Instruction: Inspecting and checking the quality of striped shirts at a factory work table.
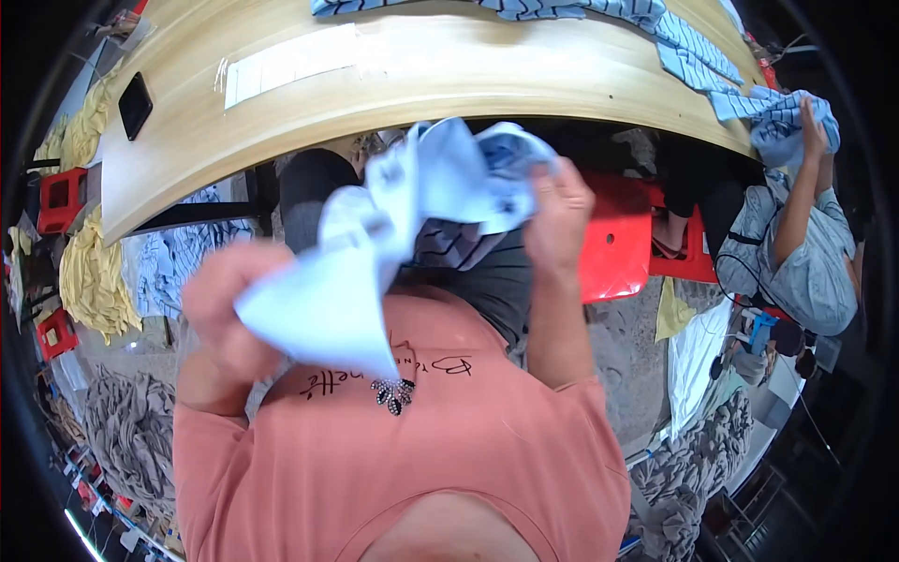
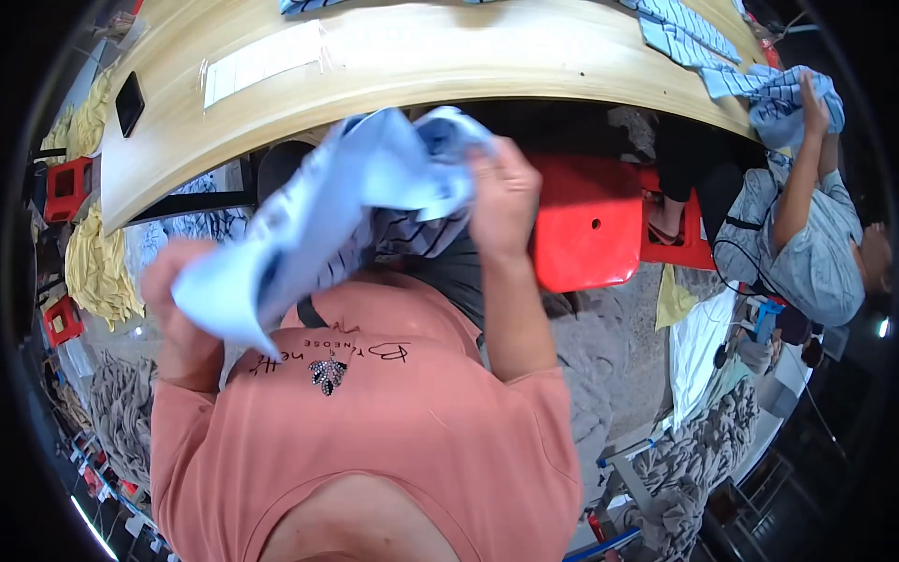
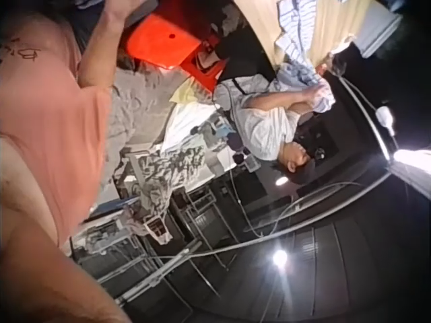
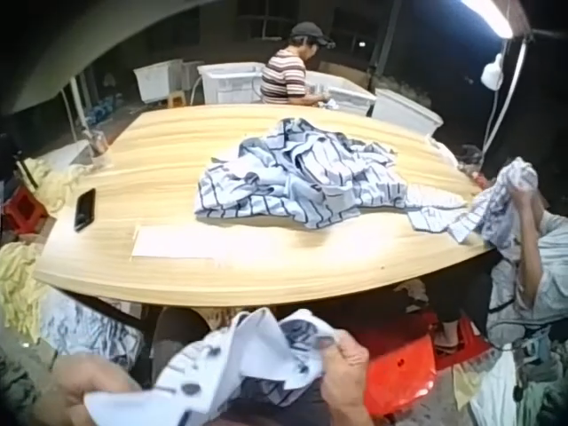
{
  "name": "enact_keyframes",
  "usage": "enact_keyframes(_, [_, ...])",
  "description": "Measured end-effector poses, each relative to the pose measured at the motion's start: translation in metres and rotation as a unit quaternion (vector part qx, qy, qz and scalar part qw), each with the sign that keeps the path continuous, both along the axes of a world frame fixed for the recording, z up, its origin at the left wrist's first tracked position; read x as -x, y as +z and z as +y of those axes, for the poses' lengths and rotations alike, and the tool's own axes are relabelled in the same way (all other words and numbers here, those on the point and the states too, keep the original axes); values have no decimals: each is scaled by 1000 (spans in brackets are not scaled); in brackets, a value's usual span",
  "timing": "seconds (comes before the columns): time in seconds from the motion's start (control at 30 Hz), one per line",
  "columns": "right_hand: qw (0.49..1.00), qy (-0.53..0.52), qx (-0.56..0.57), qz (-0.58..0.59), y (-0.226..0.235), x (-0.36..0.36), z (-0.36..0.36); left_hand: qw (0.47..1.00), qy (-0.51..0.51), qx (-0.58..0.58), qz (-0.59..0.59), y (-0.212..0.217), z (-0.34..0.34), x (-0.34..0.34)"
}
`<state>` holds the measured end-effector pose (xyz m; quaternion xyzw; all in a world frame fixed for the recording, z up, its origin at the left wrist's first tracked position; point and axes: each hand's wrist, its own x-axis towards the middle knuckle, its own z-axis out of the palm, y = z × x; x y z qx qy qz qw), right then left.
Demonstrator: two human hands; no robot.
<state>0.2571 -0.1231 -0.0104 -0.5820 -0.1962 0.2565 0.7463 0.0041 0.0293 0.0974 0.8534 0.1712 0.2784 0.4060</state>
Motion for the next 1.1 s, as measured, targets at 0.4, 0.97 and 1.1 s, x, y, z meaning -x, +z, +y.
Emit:
enact_keyframes(0.4, [815, 501, -282, 72, 84, 107, 63, 947, -298, -68, 102, 68, 3, -18])
enact_keyframes(0.97, [898, 340, -50, 276, -40, 32, 63, 973, -191, -103, 76, -98, -55, -55])
enact_keyframes(1.1, [934, 347, 87, 6, -60, 27, 40, 958, -242, 83, 128, -109, -56, -54])
